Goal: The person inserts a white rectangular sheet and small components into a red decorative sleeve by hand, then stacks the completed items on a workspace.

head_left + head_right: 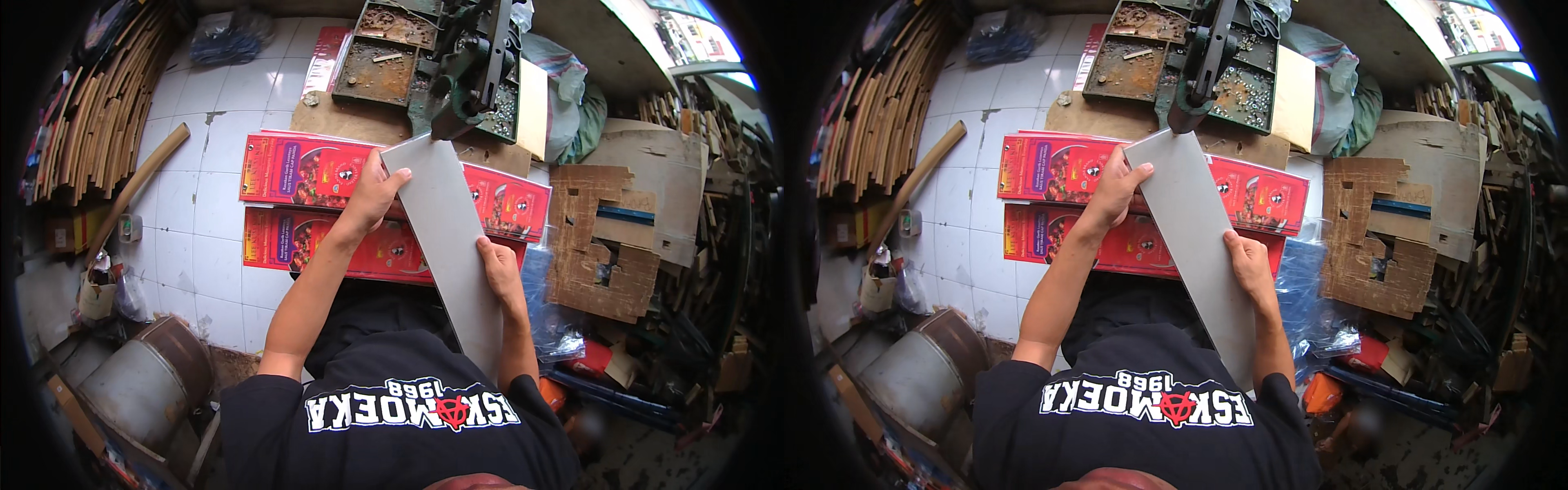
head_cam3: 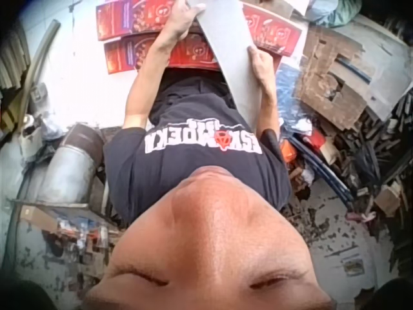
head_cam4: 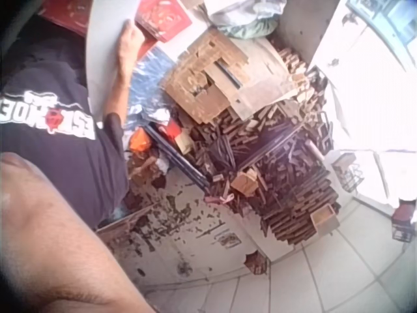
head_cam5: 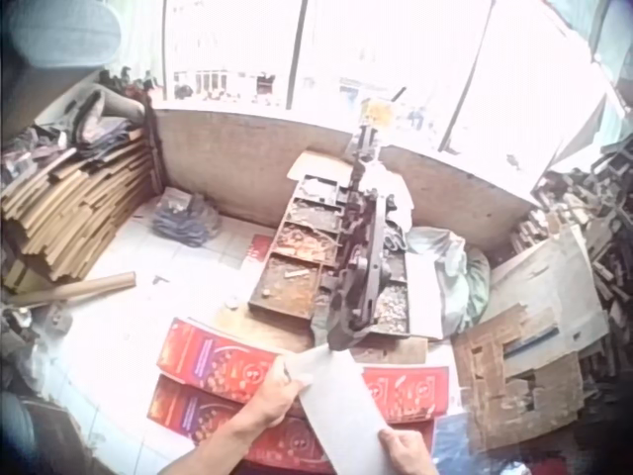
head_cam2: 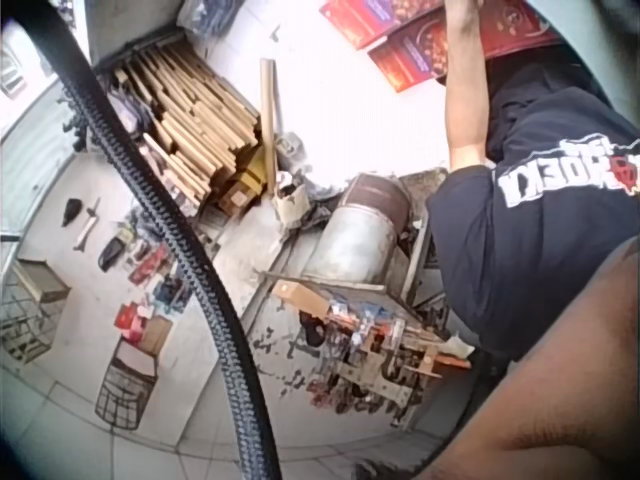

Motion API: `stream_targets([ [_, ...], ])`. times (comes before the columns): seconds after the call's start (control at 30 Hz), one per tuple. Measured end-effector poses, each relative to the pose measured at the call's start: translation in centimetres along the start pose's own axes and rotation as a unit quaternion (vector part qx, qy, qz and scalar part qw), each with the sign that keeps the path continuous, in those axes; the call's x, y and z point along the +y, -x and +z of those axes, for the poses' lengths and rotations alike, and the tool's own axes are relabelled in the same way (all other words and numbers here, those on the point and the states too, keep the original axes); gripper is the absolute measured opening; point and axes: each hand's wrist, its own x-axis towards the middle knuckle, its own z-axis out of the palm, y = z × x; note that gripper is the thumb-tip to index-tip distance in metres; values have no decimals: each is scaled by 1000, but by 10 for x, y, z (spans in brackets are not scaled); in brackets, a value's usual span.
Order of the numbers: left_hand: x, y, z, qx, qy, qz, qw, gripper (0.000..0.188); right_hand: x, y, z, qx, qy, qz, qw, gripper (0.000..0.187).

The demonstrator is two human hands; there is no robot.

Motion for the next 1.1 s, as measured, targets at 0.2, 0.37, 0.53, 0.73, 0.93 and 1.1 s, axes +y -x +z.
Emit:
stream_targets([
  [0.2,9,8,7,22,2,-6,1000,36,-5,1,2,-6,1,3,1000,60],
  [0.37,3,13,10,88,-134,38,986,58,-1,0,1,-19,21,15,999,59],
  [0.53,13,15,13,94,-215,88,968,59,-6,1,0,-24,20,28,999,58],
  [0.73,13,12,11,96,-199,83,972,49,-14,3,1,-26,2,32,999,61],
  [0.93,10,11,10,98,-204,85,970,48,-8,3,1,-26,5,36,999,63],
  [1.1,13,11,11,102,-205,86,970,49,-12,5,1,-26,1,38,999,63],
])
